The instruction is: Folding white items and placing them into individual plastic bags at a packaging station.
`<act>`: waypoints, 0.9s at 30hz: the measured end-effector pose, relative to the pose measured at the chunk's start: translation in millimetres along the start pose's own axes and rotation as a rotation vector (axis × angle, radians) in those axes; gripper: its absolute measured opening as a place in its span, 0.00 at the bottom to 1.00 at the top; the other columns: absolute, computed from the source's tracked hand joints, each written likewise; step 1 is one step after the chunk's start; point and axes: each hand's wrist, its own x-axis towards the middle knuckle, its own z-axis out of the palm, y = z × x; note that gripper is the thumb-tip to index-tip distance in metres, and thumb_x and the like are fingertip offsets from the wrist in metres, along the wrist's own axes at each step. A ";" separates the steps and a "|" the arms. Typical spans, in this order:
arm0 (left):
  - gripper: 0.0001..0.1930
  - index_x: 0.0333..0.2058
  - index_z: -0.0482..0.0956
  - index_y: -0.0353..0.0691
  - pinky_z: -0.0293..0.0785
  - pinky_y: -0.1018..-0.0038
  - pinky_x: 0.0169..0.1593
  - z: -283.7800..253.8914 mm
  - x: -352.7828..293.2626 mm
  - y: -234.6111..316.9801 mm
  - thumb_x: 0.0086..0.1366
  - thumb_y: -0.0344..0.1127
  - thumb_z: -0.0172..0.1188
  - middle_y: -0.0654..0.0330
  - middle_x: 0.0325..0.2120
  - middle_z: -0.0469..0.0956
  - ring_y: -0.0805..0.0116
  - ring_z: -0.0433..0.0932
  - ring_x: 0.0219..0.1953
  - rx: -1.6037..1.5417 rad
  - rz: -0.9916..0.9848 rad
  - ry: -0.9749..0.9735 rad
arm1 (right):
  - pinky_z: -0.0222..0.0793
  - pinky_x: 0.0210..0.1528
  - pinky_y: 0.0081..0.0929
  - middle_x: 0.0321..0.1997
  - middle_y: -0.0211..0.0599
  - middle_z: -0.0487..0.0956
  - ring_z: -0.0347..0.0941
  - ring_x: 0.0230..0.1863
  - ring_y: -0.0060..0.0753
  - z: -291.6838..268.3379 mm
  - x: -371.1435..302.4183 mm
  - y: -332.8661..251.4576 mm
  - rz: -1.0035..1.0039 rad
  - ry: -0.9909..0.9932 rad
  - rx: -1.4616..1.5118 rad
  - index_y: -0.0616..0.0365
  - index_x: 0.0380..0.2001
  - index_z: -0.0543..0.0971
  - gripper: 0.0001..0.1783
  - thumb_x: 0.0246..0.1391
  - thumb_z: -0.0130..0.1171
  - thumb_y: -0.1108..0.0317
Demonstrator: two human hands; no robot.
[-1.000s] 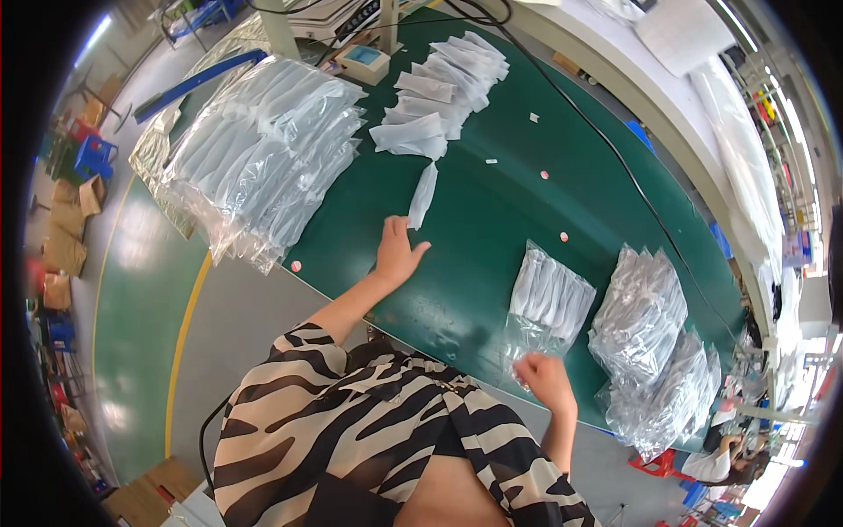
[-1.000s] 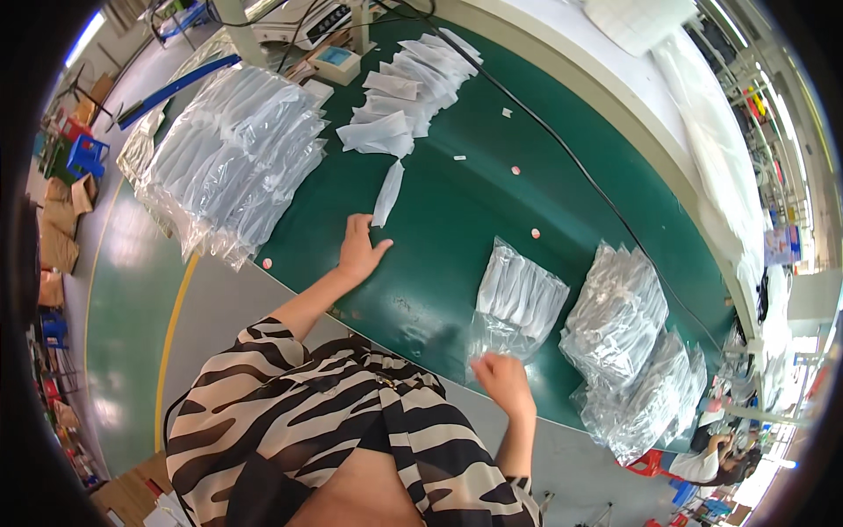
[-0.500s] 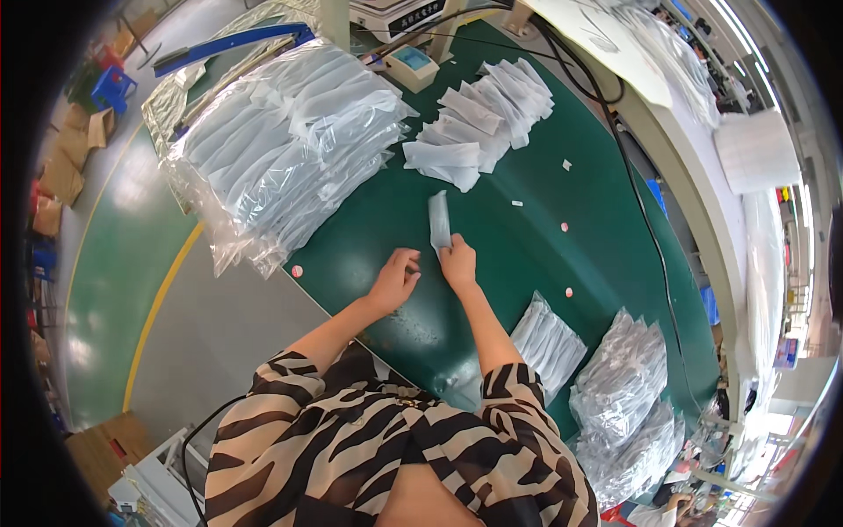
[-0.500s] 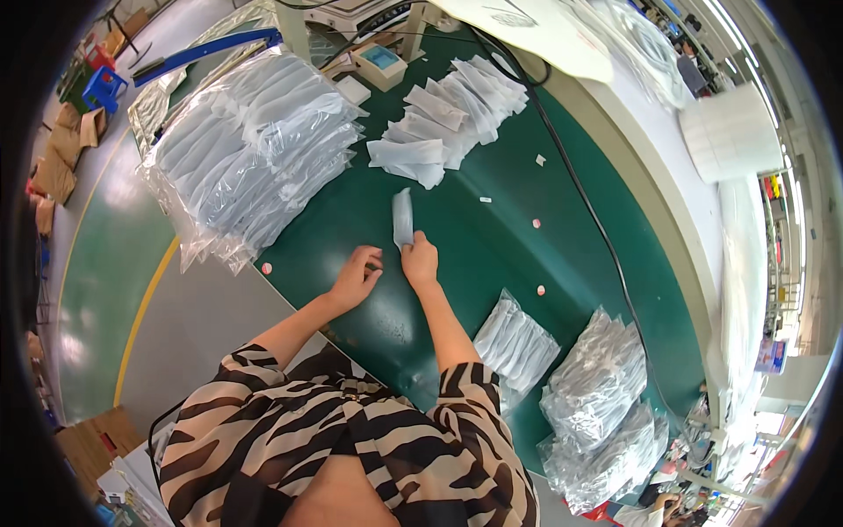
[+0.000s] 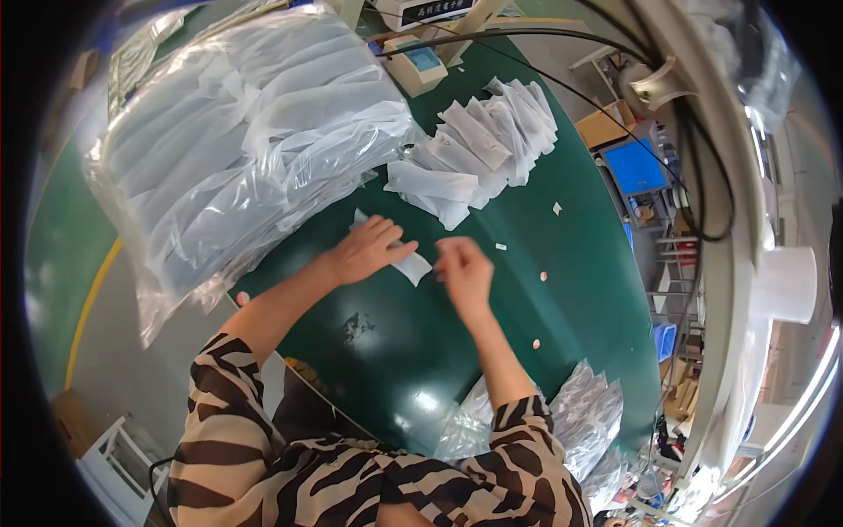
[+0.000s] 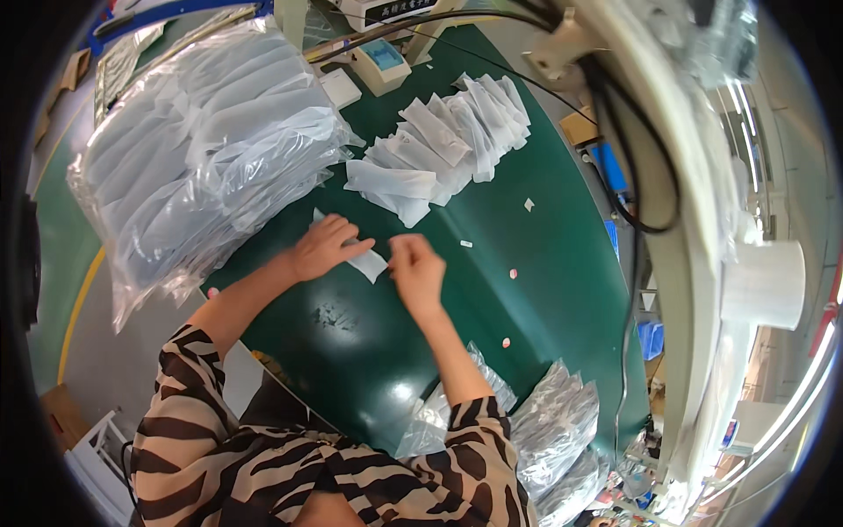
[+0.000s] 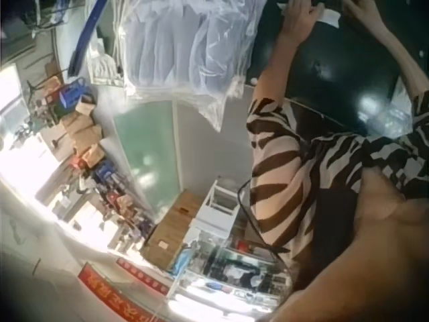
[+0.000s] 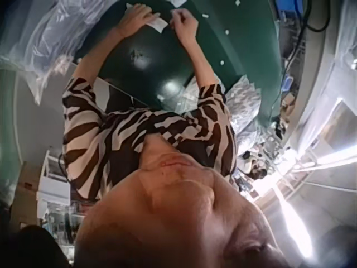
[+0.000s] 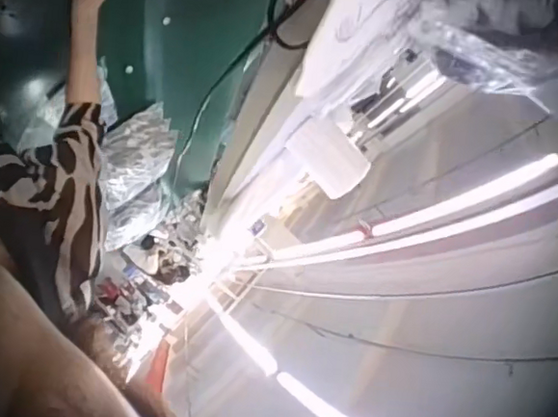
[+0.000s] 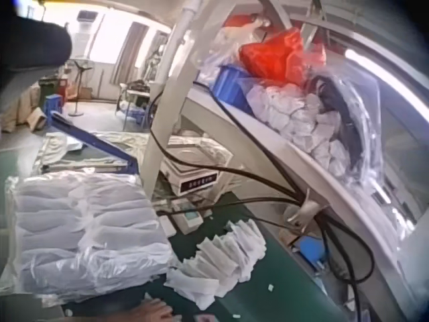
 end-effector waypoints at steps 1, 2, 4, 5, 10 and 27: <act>0.21 0.53 0.76 0.49 0.63 0.57 0.59 6.7 10.8 -11.1 0.58 0.32 0.55 0.60 0.38 0.72 0.59 0.72 0.46 0.034 0.044 0.061 | 0.64 0.22 0.18 0.21 0.29 0.75 0.69 0.20 0.16 -12.7 20.4 -0.7 -0.012 0.087 -0.011 0.63 0.34 0.78 0.10 0.62 0.57 0.66; 0.21 0.53 0.76 0.49 0.63 0.57 0.59 11.6 18.5 -22.4 0.58 0.32 0.55 0.60 0.38 0.72 0.59 0.72 0.46 0.033 0.030 0.067 | 0.64 0.25 0.17 0.23 0.29 0.75 0.68 0.22 0.16 -20.6 44.3 8.6 -0.129 0.174 -0.073 0.63 0.34 0.78 0.10 0.62 0.57 0.66; 0.26 0.57 0.74 0.50 0.65 0.56 0.59 27.2 31.4 -39.0 0.57 0.37 0.60 0.55 0.48 0.71 0.53 0.69 0.54 0.235 0.107 0.217 | 0.63 0.30 0.18 0.27 0.29 0.75 0.67 0.27 0.17 -37.2 93.6 24.0 -0.309 0.325 -0.245 0.63 0.34 0.77 0.10 0.62 0.58 0.66; 0.26 0.57 0.74 0.50 0.65 0.56 0.59 32.2 33.1 -43.2 0.57 0.37 0.60 0.55 0.48 0.71 0.53 0.69 0.54 0.234 0.095 0.222 | 0.63 0.32 0.19 0.28 0.30 0.75 0.66 0.29 0.17 -44.9 118.8 26.3 -0.376 0.390 -0.349 0.63 0.34 0.77 0.10 0.62 0.58 0.65; 0.35 0.60 0.70 0.53 0.52 0.44 0.67 56.0 51.1 -48.4 0.51 0.49 0.68 0.51 0.60 0.64 0.51 0.58 0.67 0.099 -0.032 0.197 | 0.66 0.40 0.25 0.33 0.33 0.78 0.70 0.35 0.26 -104.0 265.4 72.4 -0.496 0.505 -0.394 0.66 0.35 0.80 0.16 0.62 0.59 0.60; 0.34 0.60 0.72 0.40 0.45 0.36 0.68 174.3 228.9 -110.2 0.64 0.60 0.56 0.49 0.65 0.59 0.55 0.50 0.72 0.055 0.046 0.452 | 0.62 0.62 0.33 0.59 0.48 0.76 0.71 0.61 0.42 -290.5 590.1 268.8 -2.507 1.935 -2.304 0.62 0.55 0.78 0.43 0.53 0.55 0.32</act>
